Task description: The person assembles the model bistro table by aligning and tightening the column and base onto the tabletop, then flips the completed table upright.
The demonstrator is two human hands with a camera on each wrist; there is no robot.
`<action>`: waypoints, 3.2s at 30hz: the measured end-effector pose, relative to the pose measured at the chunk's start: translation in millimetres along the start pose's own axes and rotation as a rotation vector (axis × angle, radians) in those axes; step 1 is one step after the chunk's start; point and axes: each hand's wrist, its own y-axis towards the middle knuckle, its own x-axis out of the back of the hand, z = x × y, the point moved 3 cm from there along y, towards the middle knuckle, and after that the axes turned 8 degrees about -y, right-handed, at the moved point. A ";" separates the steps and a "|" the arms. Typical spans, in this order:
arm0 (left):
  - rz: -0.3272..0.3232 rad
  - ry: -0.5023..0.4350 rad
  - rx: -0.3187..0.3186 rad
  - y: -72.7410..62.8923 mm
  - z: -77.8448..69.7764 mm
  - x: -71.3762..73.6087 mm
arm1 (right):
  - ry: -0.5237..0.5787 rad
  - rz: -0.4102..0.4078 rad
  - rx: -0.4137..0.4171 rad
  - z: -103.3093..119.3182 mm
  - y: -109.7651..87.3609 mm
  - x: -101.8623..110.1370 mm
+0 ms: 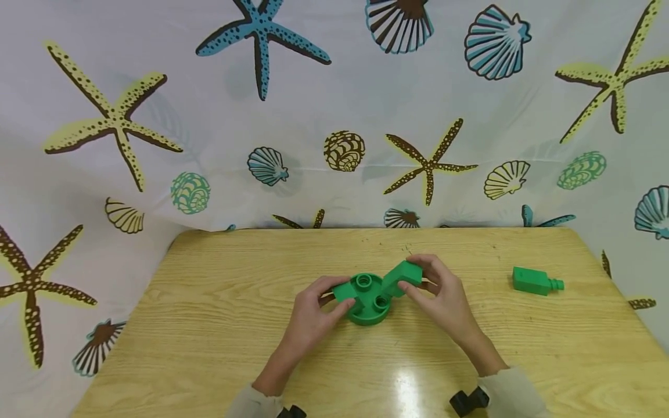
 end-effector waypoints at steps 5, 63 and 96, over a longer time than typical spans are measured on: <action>0.004 -0.027 -0.004 -0.5 1.6 -1.2 | 0.009 0.000 0.012 0.2 -2.2 -6.1; -0.005 -0.085 -0.007 -3.5 6.4 -1.4 | -0.056 0.285 0.038 -4.0 -6.6 -12.8; -0.010 -0.083 -0.021 -3.5 8.2 -2.0 | -0.076 0.289 0.138 3.1 -5.4 -20.9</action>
